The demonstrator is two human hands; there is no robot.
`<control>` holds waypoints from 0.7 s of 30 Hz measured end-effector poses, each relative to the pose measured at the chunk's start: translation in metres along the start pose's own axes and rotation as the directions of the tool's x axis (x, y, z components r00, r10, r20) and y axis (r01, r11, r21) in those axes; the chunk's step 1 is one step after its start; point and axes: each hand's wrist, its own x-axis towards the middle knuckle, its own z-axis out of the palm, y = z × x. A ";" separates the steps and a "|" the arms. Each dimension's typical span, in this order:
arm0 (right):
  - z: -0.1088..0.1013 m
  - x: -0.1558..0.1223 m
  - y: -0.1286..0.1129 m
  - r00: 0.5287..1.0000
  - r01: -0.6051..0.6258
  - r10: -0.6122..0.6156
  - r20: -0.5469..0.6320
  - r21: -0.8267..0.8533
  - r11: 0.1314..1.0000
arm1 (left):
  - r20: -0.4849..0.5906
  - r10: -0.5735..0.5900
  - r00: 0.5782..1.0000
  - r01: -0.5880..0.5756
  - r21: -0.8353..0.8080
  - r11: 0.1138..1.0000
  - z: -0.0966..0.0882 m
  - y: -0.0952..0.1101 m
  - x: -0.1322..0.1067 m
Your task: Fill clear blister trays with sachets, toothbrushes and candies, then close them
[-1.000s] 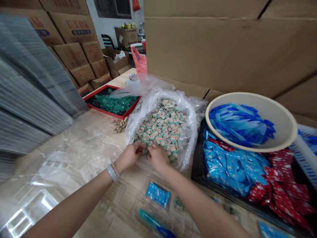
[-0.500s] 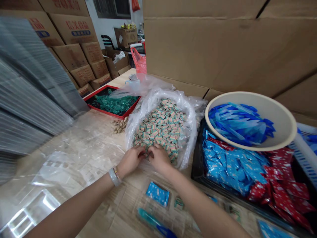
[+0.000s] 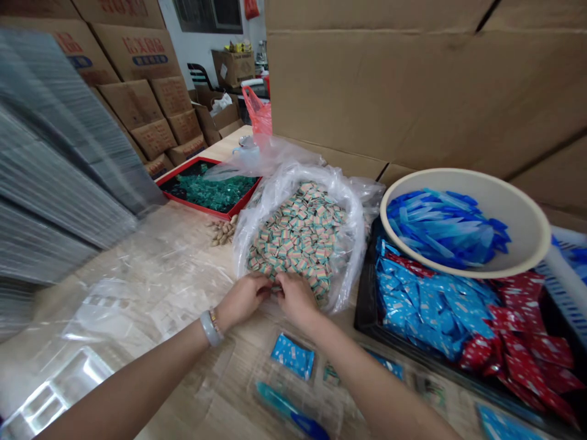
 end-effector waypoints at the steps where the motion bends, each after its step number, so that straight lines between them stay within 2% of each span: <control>1: -0.001 -0.002 -0.001 1.000 -0.001 0.001 0.002 -0.014 1.000 | 0.008 0.001 1.000 -0.001 0.012 1.000 0.000 0.001 0.000; 12: 0.000 -0.009 0.001 0.996 0.079 -0.080 -0.028 -0.054 0.995 | -0.015 0.026 1.000 -0.026 0.002 1.000 0.001 0.000 0.000; 17: -0.002 -0.007 0.010 1.000 0.011 -0.009 -0.023 0.066 0.998 | -0.056 -0.057 0.997 0.059 0.043 0.997 -0.003 -0.008 0.008; 21: -0.007 -0.002 0.012 0.999 -0.018 0.014 0.051 0.074 0.997 | 0.019 -0.029 0.999 0.026 0.125 0.992 -0.001 -0.007 0.015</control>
